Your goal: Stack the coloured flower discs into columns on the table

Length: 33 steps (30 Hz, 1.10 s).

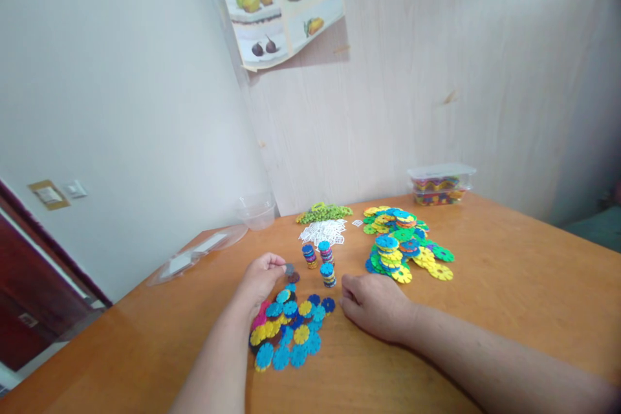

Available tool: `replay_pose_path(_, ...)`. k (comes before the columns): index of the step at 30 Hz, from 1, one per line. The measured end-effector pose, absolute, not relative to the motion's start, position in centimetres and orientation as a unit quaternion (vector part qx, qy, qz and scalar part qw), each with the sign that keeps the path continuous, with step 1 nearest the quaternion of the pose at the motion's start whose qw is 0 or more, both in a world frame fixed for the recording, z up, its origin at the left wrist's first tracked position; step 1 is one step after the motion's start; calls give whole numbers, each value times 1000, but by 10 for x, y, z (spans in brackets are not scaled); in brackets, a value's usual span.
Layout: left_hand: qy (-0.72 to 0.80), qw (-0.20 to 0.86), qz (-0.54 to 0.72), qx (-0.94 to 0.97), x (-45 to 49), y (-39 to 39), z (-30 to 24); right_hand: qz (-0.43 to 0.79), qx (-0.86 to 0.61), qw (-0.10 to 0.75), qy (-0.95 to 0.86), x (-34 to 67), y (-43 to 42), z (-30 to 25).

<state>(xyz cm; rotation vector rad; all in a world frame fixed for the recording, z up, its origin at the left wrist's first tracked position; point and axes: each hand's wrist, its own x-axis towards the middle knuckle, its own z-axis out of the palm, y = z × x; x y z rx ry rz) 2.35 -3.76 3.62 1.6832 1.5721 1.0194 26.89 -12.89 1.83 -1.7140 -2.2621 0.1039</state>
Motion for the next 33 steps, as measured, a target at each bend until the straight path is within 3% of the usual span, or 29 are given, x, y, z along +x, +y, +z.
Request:
replay_pose_path(23,598,348,306,654,25,-43,26,18,-588,172,-790,271,-127,12)
replay_pose_path(33,607,291,279,685,20,-32,13,23,-590,169,-789,270,-127,12)
